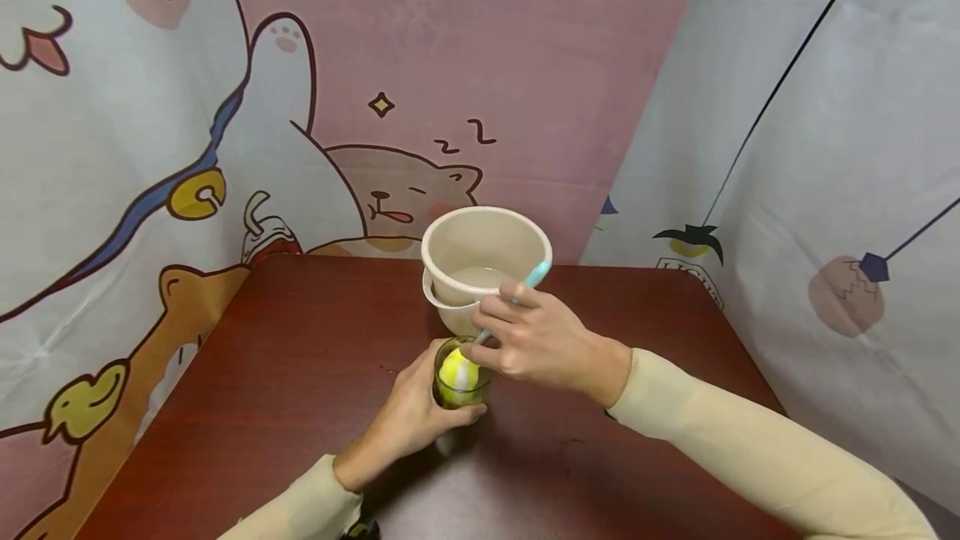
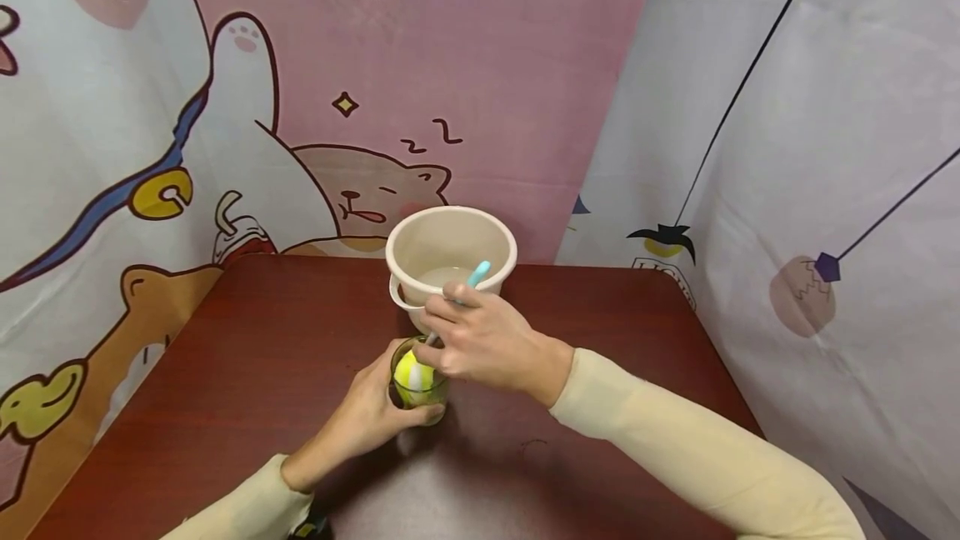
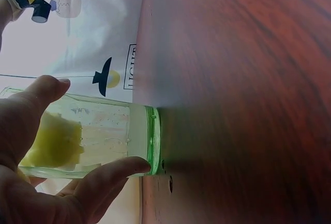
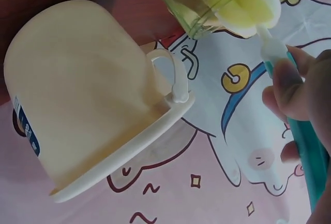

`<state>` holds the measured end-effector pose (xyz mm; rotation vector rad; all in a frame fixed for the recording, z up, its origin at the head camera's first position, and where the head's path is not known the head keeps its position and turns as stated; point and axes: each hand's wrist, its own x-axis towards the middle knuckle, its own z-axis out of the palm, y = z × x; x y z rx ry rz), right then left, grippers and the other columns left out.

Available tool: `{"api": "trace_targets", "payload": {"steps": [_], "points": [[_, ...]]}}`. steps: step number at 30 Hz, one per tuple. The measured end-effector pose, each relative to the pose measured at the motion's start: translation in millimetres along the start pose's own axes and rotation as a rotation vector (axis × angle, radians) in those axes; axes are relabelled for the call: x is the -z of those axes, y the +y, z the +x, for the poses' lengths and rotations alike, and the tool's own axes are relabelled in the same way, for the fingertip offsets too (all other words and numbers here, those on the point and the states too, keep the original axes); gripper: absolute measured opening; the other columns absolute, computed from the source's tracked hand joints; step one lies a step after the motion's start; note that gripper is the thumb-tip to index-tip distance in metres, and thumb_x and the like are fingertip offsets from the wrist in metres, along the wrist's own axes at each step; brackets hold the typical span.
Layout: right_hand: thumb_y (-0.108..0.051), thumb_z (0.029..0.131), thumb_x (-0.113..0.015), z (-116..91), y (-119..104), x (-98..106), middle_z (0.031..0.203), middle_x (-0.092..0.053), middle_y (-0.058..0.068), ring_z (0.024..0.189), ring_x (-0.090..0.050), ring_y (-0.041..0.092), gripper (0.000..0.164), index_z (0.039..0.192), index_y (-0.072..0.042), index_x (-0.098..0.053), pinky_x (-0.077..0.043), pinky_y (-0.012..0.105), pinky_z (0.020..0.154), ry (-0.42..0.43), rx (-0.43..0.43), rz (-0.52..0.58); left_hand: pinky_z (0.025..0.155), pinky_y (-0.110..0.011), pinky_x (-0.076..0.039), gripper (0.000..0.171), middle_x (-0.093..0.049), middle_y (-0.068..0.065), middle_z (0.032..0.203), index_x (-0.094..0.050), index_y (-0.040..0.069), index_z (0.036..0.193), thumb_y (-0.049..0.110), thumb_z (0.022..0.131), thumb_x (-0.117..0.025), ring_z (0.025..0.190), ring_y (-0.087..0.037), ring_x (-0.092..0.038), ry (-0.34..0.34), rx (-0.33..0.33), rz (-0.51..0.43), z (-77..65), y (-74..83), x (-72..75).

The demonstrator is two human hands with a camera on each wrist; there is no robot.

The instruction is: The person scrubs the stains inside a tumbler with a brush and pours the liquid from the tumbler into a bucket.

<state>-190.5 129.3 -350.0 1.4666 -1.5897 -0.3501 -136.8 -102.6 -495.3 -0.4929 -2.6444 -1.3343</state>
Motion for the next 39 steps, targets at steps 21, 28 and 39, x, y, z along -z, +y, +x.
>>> {"api": "trace_targets", "payload": {"steps": [21,28,39], "points": [[-0.012,0.099,-0.07,11.3,5.2,-3.7,0.088,-0.067,-0.001,0.092,-0.055,0.02,0.018,0.091,-0.027,-0.075,-0.04,0.036,0.097,-0.015,0.088,-0.104,0.098,-0.034,-0.063,0.093,-0.075,0.012,0.129,-0.058,0.028,0.158,0.035,0.081,-0.109,0.111,-0.01,-0.073,-0.006,-0.001,0.014,1.1,0.0,1.3],[-0.017,0.098,-0.08,13.2,7.6,-1.3,0.092,-0.07,-0.002,0.097,-0.055,0.021,0.016,0.088,-0.027,-0.074,-0.038,0.036,0.1,-0.095,0.097,-0.114,0.097,-0.033,-0.063,0.091,-0.074,0.013,0.128,-0.058,0.029,0.157,0.036,0.082,-0.108,0.111,-0.009,-0.073,-0.014,-0.011,0.015,0.5,-0.1,1.9],[-0.028,0.095,-0.087,17.1,12.4,4.6,0.089,-0.068,-0.005,0.099,-0.054,0.019,0.023,0.079,-0.029,-0.071,-0.037,0.036,0.104,-0.186,0.132,-0.141,0.095,-0.032,-0.063,0.087,-0.075,0.013,0.126,-0.059,0.03,0.153,0.036,0.081,-0.109,0.109,-0.009,-0.073,-0.009,-0.013,0.002,-1.0,-0.5,2.1]]}}
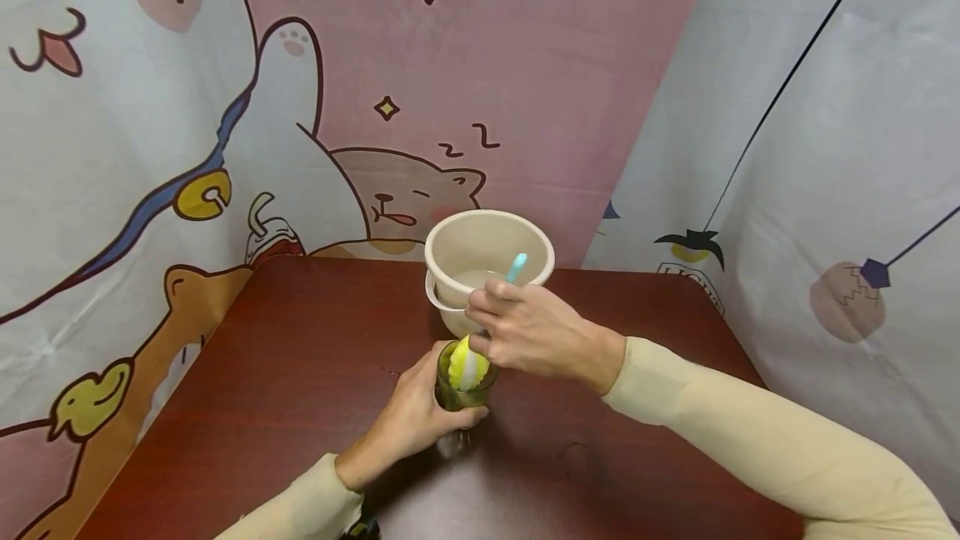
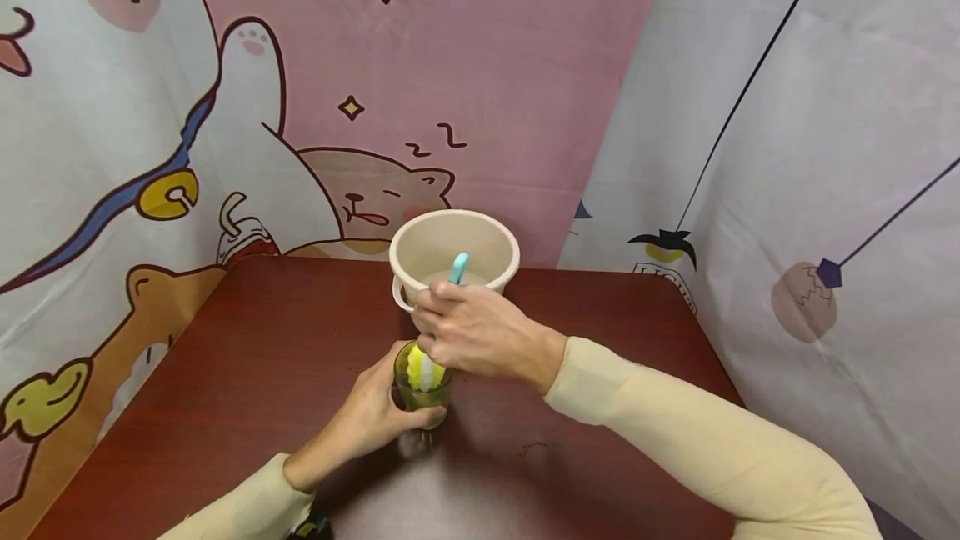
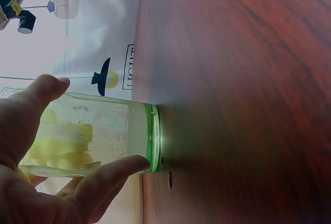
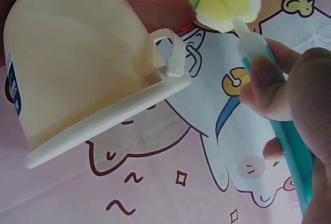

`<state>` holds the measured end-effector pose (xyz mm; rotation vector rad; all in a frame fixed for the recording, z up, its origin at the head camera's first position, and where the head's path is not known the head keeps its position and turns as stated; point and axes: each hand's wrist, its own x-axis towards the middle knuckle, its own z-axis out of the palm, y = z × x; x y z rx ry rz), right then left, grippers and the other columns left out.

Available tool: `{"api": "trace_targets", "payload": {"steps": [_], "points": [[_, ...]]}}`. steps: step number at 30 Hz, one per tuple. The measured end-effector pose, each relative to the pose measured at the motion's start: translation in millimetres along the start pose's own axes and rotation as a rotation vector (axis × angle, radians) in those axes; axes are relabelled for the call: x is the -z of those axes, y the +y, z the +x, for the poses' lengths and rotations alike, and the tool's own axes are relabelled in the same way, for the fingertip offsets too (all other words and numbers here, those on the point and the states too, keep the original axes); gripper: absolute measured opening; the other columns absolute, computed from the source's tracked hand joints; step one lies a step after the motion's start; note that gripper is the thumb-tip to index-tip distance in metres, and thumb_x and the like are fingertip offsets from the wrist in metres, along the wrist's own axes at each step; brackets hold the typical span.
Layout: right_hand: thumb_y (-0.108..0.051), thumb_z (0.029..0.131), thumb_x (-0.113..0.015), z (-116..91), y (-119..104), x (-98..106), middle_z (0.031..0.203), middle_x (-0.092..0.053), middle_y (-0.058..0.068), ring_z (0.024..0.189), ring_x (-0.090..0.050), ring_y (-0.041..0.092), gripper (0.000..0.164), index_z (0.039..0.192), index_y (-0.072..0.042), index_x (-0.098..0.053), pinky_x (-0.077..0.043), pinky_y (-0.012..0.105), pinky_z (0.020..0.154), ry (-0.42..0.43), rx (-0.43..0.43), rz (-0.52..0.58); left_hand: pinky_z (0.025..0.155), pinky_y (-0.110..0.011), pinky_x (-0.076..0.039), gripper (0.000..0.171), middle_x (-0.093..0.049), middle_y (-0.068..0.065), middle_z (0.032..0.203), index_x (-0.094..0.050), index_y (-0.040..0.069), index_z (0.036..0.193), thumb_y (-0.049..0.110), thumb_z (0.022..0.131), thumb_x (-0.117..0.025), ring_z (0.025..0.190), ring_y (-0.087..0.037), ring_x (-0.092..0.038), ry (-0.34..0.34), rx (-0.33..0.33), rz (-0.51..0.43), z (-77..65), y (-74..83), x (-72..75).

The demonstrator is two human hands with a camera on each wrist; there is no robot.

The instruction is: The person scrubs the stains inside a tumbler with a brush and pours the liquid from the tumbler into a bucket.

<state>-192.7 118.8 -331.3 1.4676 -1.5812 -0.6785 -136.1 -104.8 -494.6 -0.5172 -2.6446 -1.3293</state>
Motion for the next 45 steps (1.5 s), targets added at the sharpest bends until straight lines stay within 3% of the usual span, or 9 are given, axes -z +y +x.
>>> {"api": "trace_targets", "payload": {"steps": [7,13,21,25,32,40,45], "points": [[-0.033,0.095,-0.09,0.8,3.9,7.4,0.088,-0.07,-0.008,0.099,-0.054,0.017,0.023,0.078,-0.033,-0.074,-0.036,0.035,0.103,-0.081,0.021,0.007,0.098,-0.033,-0.064,0.086,-0.076,0.012,0.131,-0.06,0.03,0.152,0.035,0.081,-0.109,0.115,-0.01,-0.075,0.003,-0.015,-0.012,-0.4,1.0,-0.3],[-0.031,0.09,-0.096,-0.9,7.0,12.5,0.089,-0.071,-0.009,0.1,-0.058,0.016,0.022,0.08,-0.037,-0.078,-0.04,0.035,0.107,-0.122,-0.012,0.093,0.098,-0.034,-0.065,0.087,-0.076,0.011,0.13,-0.061,0.025,0.153,0.036,0.081,-0.109,0.114,-0.011,-0.076,0.008,-0.025,-0.009,-1.0,2.1,0.0],[-0.019,0.069,-0.102,-11.5,10.8,8.3,0.087,-0.068,-0.009,0.097,-0.058,0.018,0.034,0.083,-0.041,-0.079,-0.043,0.039,0.1,-0.114,-0.117,0.267,0.101,-0.037,-0.064,0.089,-0.075,0.011,0.134,-0.062,0.021,0.155,0.037,0.082,-0.109,0.117,-0.012,-0.075,0.002,-0.025,-0.006,-0.4,3.9,0.5],[-0.016,0.07,-0.103,-17.6,7.7,3.2,0.085,-0.067,-0.011,0.095,-0.059,0.017,0.039,0.09,-0.043,-0.084,-0.041,0.041,0.098,-0.099,-0.194,0.373,0.102,-0.037,-0.064,0.089,-0.075,0.011,0.135,-0.062,0.021,0.155,0.037,0.081,-0.109,0.118,-0.011,-0.075,0.004,-0.022,-0.008,-0.4,4.1,0.1],[-0.018,0.08,-0.105,-22.1,-1.6,-6.4,0.083,-0.068,-0.014,0.092,-0.062,0.014,0.032,0.093,-0.042,-0.089,-0.042,0.043,0.099,-0.063,-0.32,0.537,0.1,-0.036,-0.064,0.09,-0.077,0.012,0.133,-0.061,0.021,0.154,0.037,0.08,-0.11,0.116,-0.01,-0.075,0.012,-0.013,0.006,0.6,4.2,0.1],[-0.016,0.081,-0.105,-17.9,-11.2,-11.5,0.085,-0.069,-0.013,0.093,-0.061,0.014,0.031,0.095,-0.039,-0.091,-0.043,0.045,0.1,-0.07,-0.347,0.575,0.102,-0.037,-0.063,0.09,-0.077,0.012,0.134,-0.06,0.029,0.154,0.038,0.08,-0.11,0.118,-0.01,-0.076,0.004,0.015,0.01,0.8,4.2,0.2],[-0.018,0.082,-0.104,-20.2,-7.3,-8.1,0.086,-0.071,-0.014,0.094,-0.062,0.014,0.028,0.096,-0.039,-0.09,-0.044,0.044,0.1,-0.068,-0.34,0.572,0.102,-0.037,-0.063,0.092,-0.077,0.012,0.135,-0.06,0.025,0.155,0.037,0.08,-0.11,0.118,-0.011,-0.075,-0.001,0.022,0.005,0.0,4.2,0.1]]}}
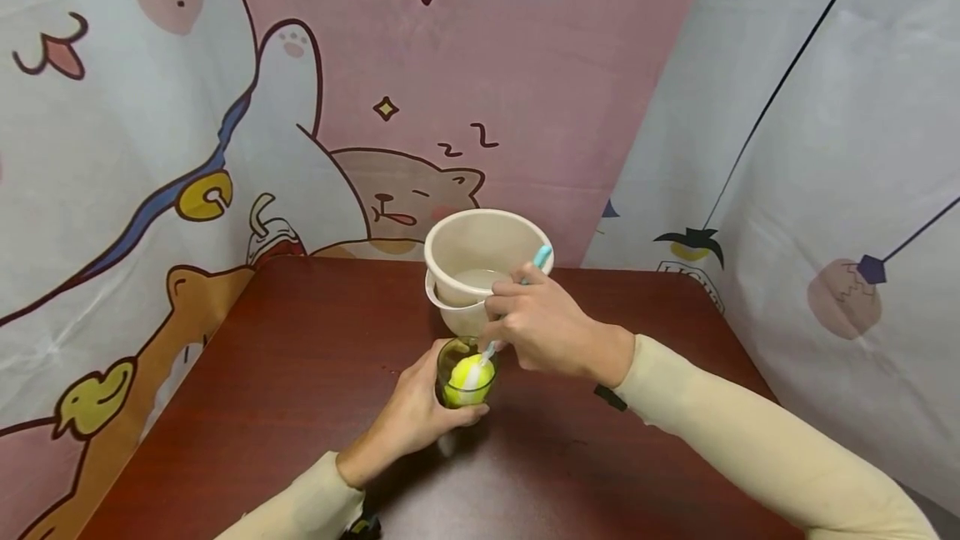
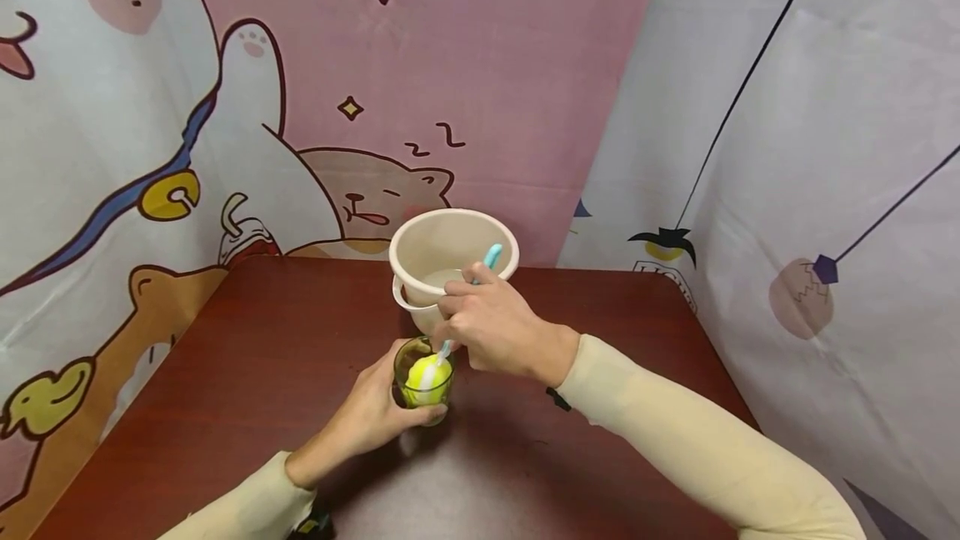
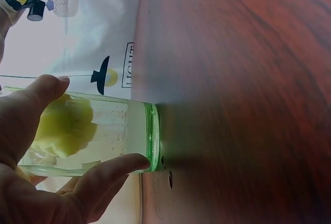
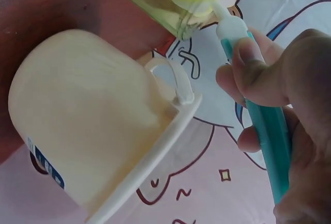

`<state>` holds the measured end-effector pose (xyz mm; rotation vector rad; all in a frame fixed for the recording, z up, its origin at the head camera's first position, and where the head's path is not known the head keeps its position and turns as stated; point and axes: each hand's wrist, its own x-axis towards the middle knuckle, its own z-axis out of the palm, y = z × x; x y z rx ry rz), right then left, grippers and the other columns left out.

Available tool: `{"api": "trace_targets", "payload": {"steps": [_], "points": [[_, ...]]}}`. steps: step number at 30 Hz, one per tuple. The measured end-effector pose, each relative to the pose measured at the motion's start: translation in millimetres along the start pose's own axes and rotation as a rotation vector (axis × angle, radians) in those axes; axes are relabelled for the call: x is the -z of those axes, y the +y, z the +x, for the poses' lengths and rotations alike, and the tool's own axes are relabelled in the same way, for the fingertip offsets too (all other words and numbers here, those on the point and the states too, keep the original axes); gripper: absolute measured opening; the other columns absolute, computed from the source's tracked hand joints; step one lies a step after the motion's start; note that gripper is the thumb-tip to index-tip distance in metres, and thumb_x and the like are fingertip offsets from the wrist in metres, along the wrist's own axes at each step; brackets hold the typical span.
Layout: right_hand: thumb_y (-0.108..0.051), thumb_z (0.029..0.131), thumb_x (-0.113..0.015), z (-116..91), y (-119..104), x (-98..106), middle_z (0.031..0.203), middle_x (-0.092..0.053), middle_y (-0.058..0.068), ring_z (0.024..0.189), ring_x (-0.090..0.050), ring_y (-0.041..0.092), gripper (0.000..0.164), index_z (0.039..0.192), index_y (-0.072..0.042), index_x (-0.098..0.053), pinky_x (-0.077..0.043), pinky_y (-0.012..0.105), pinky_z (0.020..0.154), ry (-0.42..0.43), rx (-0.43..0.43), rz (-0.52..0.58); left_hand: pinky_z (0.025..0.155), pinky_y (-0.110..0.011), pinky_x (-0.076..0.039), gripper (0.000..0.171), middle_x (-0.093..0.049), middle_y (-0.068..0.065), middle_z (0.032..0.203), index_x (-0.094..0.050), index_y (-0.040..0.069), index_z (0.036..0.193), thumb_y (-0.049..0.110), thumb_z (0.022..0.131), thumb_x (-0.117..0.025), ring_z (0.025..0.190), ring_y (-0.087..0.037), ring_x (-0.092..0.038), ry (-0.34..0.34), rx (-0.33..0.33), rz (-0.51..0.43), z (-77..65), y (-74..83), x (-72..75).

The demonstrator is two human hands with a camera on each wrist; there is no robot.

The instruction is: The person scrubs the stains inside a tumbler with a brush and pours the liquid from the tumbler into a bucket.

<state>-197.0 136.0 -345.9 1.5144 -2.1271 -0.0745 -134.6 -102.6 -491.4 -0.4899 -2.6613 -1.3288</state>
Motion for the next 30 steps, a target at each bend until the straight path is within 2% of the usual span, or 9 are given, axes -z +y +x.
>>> {"api": "trace_targets", "payload": {"steps": [3,9,18,22,26,30], "points": [[-0.02,0.081,-0.105,-0.6,5.2,5.8,0.086,-0.071,-0.014,0.093,-0.064,0.013,0.028,0.095,-0.039,-0.089,-0.044,0.044,0.099,0.015,-0.009,0.01,0.104,-0.038,-0.064,0.093,-0.077,0.012,0.136,-0.06,0.024,0.156,0.037,0.08,-0.11,0.12,-0.01,-0.075,0.001,-0.007,-0.001,0.1,-0.2,-0.8],[-0.022,0.078,-0.107,2.8,13.2,14.6,0.084,-0.07,-0.015,0.089,-0.063,0.014,0.029,0.092,-0.039,-0.089,-0.043,0.046,0.098,0.037,-0.025,0.024,0.107,-0.04,-0.064,0.092,-0.077,0.012,0.136,-0.059,0.031,0.155,0.035,0.078,-0.111,0.122,-0.009,-0.075,0.011,-0.012,-0.002,1.2,-0.3,-2.5],[-0.021,0.075,-0.108,6.5,0.4,-3.2,0.083,-0.069,-0.013,0.092,-0.062,0.015,0.031,0.095,-0.037,-0.091,-0.045,0.046,0.096,0.013,-0.015,-0.004,0.101,-0.035,-0.064,0.089,-0.077,0.011,0.132,-0.061,0.028,0.152,0.036,0.078,-0.111,0.116,-0.01,-0.075,0.02,-0.012,0.006,0.7,-0.7,-1.8],[-0.023,0.076,-0.107,5.0,-4.2,-5.5,0.081,-0.068,-0.013,0.088,-0.059,0.016,0.03,0.095,-0.038,-0.09,-0.044,0.044,0.096,0.002,-0.025,-0.034,0.101,-0.035,-0.064,0.089,-0.077,0.012,0.133,-0.06,0.028,0.152,0.037,0.079,-0.11,0.117,-0.01,-0.075,0.019,-0.008,0.013,0.1,-1.7,-1.9],[-0.026,0.078,-0.106,1.9,-5.8,3.6,0.078,-0.066,-0.012,0.083,-0.057,0.016,0.025,0.091,-0.038,-0.088,-0.044,0.043,0.095,0.018,-0.063,-0.063,0.102,-0.037,-0.064,0.091,-0.078,0.011,0.134,-0.06,0.027,0.154,0.037,0.079,-0.11,0.118,-0.011,-0.076,0.017,-0.006,0.01,-0.1,-2.4,-2.3],[-0.018,0.077,-0.103,1.0,-5.7,16.6,0.075,-0.065,-0.01,0.079,-0.058,0.018,0.027,0.09,-0.035,-0.086,-0.044,0.043,0.094,0.063,-0.138,-0.092,0.104,-0.039,-0.065,0.094,-0.079,0.008,0.133,-0.059,0.026,0.156,0.036,0.078,-0.111,0.119,-0.012,-0.076,0.023,0.002,0.008,0.0,-2.7,-2.7]]}}
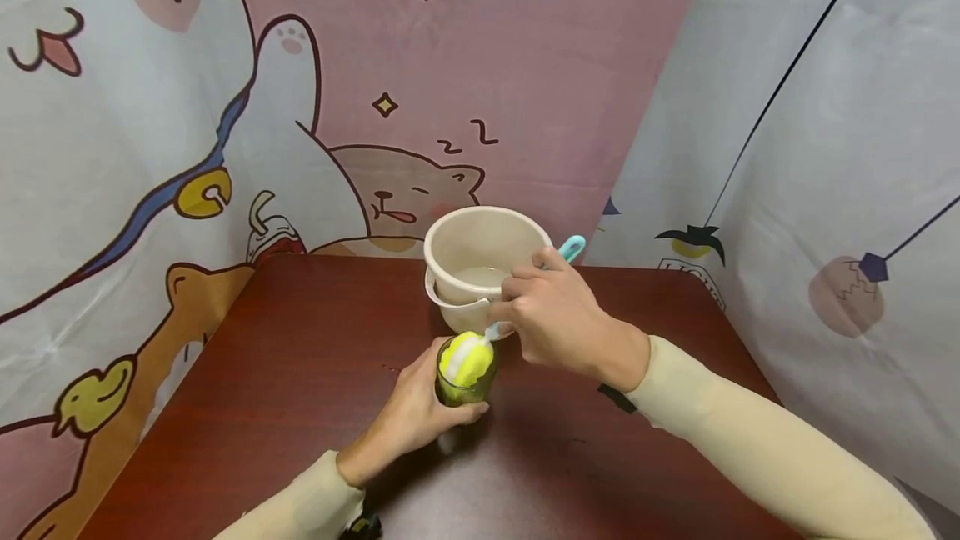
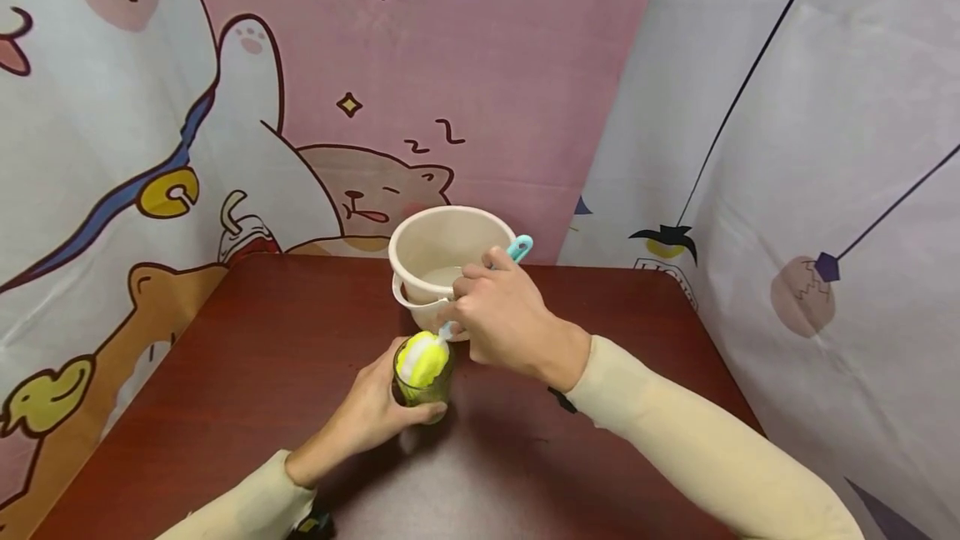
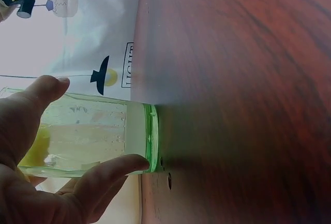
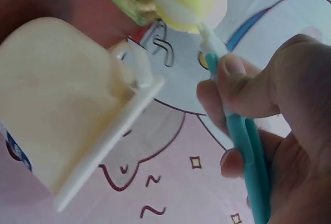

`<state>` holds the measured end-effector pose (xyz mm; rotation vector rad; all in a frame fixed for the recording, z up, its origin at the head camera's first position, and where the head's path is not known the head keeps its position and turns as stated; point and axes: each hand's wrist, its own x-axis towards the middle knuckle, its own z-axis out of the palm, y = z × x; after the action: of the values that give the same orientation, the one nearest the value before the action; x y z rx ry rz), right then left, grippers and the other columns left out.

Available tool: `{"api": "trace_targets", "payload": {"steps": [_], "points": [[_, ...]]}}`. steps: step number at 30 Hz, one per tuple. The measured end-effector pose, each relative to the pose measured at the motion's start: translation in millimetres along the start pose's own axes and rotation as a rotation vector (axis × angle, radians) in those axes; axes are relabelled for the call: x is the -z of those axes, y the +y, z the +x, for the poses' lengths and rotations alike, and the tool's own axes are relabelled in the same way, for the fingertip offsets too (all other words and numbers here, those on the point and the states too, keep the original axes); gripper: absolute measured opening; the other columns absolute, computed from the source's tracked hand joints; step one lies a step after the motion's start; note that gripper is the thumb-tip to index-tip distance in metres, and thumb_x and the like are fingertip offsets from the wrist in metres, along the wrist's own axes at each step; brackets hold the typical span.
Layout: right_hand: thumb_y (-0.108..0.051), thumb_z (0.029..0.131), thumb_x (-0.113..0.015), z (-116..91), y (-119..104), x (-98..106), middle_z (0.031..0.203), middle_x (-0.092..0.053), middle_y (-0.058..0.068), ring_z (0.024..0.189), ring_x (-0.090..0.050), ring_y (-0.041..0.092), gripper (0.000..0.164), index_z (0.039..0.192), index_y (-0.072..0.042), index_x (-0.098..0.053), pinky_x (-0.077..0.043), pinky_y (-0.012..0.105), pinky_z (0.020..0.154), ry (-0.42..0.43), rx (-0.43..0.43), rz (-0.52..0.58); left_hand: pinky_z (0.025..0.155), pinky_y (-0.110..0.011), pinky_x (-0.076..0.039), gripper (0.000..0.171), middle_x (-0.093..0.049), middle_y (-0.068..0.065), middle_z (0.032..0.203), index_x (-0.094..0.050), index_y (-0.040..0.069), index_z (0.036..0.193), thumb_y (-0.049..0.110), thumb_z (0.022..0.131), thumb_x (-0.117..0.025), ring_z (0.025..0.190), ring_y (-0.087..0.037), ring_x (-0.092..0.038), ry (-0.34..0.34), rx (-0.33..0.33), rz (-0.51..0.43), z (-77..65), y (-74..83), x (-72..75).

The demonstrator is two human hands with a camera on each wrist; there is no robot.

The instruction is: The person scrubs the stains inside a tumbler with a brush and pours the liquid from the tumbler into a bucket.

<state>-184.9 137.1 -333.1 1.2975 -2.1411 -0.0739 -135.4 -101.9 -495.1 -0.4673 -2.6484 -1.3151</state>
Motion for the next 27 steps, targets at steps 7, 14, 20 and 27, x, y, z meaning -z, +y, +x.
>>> {"api": "trace_targets", "payload": {"steps": [7,14,20,27], "points": [[-0.016,0.072,-0.099,-1.6,-12.2,-9.0,0.074,-0.069,-0.007,0.078,-0.059,0.019,0.022,0.083,-0.028,-0.084,-0.045,0.045,0.093,0.054,-0.055,-0.071,0.104,-0.038,-0.064,0.093,-0.079,0.007,0.132,-0.059,0.025,0.155,0.035,0.078,-0.111,0.118,-0.012,-0.076,0.01,0.012,-0.008,-0.5,1.6,0.8],[-0.014,0.072,-0.099,-7.6,-23.1,-24.7,0.079,-0.071,-0.006,0.079,-0.06,0.019,0.023,0.079,-0.028,-0.083,-0.044,0.043,0.091,0.031,-0.066,-0.079,0.099,-0.038,-0.065,0.088,-0.079,0.005,0.129,-0.061,0.024,0.152,0.035,0.08,-0.11,0.114,-0.013,-0.077,0.026,-0.022,0.003,-2.2,2.2,0.6],[-0.01,0.073,-0.095,-9.9,-21.7,-22.1,0.08,-0.072,-0.006,0.08,-0.061,0.018,0.023,0.081,-0.028,-0.084,-0.044,0.041,0.089,-0.001,-0.076,-0.058,0.102,-0.037,-0.064,0.09,-0.078,0.008,0.13,-0.059,0.026,0.154,0.035,0.08,-0.11,0.115,-0.011,-0.076,0.001,0.008,0.003,-0.6,1.3,0.3],[-0.014,0.079,-0.099,-13.2,-8.2,-0.8,0.081,-0.076,-0.009,0.081,-0.065,0.017,0.023,0.092,-0.031,-0.09,-0.047,0.044,0.094,0.01,-0.135,-0.018,0.107,-0.041,-0.064,0.094,-0.079,0.008,0.133,-0.059,0.028,0.155,0.037,0.077,-0.111,0.12,-0.012,-0.076,0.003,0.012,-0.003,-0.4,1.1,-0.1]]}}
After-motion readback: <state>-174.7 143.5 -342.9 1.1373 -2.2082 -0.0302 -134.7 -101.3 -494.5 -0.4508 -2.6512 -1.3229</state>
